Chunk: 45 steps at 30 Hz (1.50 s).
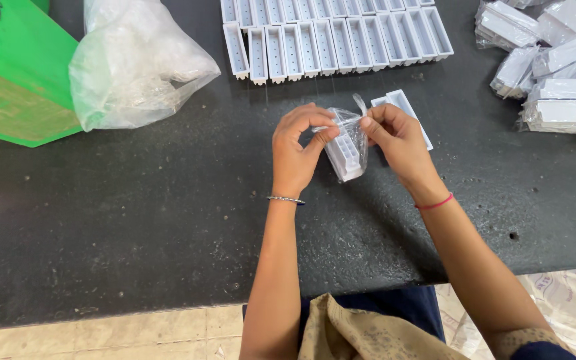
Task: The person repeatedly picks up small white plastic trays, places them into clear plastic bags, and sets the packaged units aside on the table. The person also moves a large bag of plastic bags and a green bin to access more packaging material. The task continues with consistent pick-and-place motions throughout the clip.
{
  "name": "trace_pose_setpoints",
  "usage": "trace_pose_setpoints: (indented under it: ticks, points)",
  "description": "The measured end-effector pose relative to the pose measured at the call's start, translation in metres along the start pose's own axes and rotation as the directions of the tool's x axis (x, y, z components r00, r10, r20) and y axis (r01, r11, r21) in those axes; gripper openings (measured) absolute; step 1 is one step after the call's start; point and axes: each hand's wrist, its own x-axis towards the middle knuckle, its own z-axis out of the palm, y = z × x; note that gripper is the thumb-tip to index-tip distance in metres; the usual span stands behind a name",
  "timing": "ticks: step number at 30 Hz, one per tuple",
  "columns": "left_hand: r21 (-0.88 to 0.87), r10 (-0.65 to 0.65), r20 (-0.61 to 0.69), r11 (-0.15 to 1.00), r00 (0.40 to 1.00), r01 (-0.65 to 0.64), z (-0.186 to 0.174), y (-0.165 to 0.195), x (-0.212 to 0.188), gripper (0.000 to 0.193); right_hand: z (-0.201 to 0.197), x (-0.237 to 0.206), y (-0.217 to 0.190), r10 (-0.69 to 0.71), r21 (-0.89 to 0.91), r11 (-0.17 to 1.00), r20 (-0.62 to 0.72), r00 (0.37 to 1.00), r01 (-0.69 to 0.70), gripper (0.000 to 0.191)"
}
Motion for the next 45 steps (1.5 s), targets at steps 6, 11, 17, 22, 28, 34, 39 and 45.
trace_pose_setpoints:
  ticks: [6,11,17,22,28,34,39,45]
  points:
    - [0.007,0.038,0.112,0.999,0.993,-0.039,-0.006,0.004,-0.002,0.017,0.006,0.004,-0.003,-0.005,0.045,0.999,-0.031,1.0,0.007,0.011]
    - [-0.038,0.081,0.146,0.996,0.986,-0.076,-0.003,0.005,-0.003,0.016,0.006,-0.008,-0.03,-0.281,-0.282,0.92,0.01,0.96,0.273,0.01]
    - [0.053,0.06,0.108,0.996,0.992,-0.066,0.007,0.006,-0.005,0.016,-0.002,-0.017,-0.061,-0.247,-0.489,0.769,0.367,0.897,0.412,0.02]
    - [0.391,0.195,0.084,0.896,0.977,-0.212,-0.003,0.012,-0.008,0.022,-0.013,-0.018,-0.078,-0.331,-0.71,0.368,0.503,0.798,0.6,0.023]
    - [0.48,0.228,0.02,0.852,0.973,-0.21,-0.013,0.02,-0.005,0.028,-0.027,-0.028,-0.094,-0.384,-0.83,0.147,0.453,0.805,0.538,0.02]
    - [0.31,0.255,-0.125,0.928,0.959,-0.207,-0.005,0.029,-0.005,0.018,-0.008,-0.032,-0.105,-0.456,-0.82,0.255,0.365,0.811,0.513,0.012]
    - [0.188,0.164,-0.205,0.974,0.965,-0.126,-0.01,0.03,-0.005,0.02,0.011,-0.022,-0.109,-0.434,-0.684,0.432,0.413,0.8,0.588,0.016]
    - [0.028,0.024,-0.336,0.999,0.941,-0.016,-0.016,0.019,0.0,0.012,0.029,-0.009,-0.1,-0.087,-0.79,0.324,0.524,0.847,0.521,0.021]
